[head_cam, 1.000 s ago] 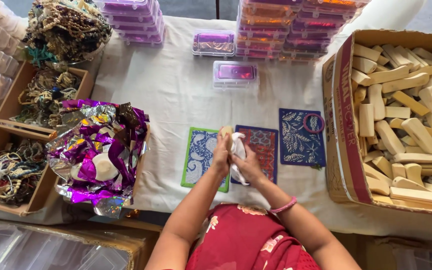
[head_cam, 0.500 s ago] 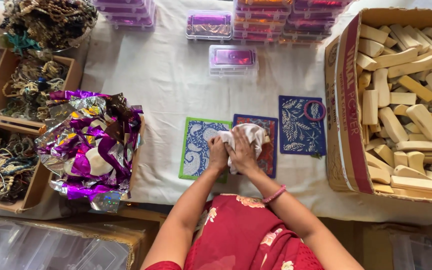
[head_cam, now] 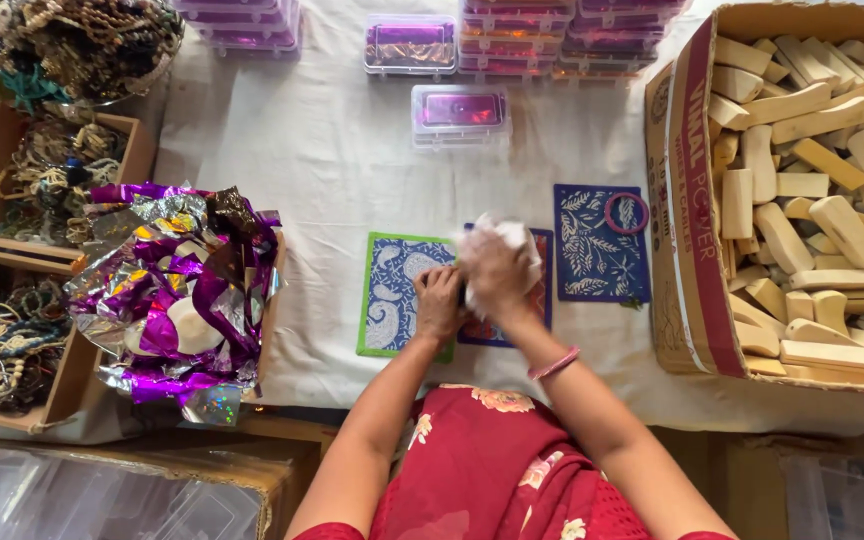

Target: The person wipes small wooden blocks with a white cloth on a table covered with a white cloth. They then wrap a wooden block in a purple foil sheet and place it into a clear plastic container. The person continues to wipe additional wooden blocks with the cloth.

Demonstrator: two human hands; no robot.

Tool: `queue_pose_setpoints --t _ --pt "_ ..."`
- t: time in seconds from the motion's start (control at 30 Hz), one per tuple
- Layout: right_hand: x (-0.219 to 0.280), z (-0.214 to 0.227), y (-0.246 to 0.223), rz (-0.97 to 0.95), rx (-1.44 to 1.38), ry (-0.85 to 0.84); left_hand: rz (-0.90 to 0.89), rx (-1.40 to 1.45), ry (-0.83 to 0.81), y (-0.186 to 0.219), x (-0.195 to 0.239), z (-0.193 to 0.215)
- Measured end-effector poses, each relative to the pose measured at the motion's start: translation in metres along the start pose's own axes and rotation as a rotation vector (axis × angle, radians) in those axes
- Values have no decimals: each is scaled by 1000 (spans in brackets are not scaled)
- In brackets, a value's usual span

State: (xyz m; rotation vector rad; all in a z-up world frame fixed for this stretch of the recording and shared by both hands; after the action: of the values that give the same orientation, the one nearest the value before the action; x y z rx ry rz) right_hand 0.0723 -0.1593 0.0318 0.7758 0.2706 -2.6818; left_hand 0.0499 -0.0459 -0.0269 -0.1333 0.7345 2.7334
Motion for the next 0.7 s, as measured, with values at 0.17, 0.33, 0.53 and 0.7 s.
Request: queue_pose_setpoints --t 0.17,0.33,0.53,0.7 --pt "26 -16 28 -140 -157 -169 -28 -21 41 3 2 -1" --pt "4 -5 79 -115 -263 -157 -52 56 97 19 1 28" --pt "18 -20 28 -233 -206 -379 -44 -45 64 2 3 -6" --pt "18 22 17 121 -150 -132 -52 -6 104 10 2 9"
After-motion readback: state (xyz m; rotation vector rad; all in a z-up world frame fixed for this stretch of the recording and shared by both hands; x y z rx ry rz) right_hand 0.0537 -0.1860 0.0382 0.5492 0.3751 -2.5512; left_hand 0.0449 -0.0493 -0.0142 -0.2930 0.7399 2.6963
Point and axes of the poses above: each hand's wrist, its own x-axis away from the middle knuckle, its own z-axis out of the back of the hand, y = z × x, the point moved 6 cm from there along -x, towards the middle knuckle, and after that the axes turned 4 degrees about -x, right-handed, at the moved point
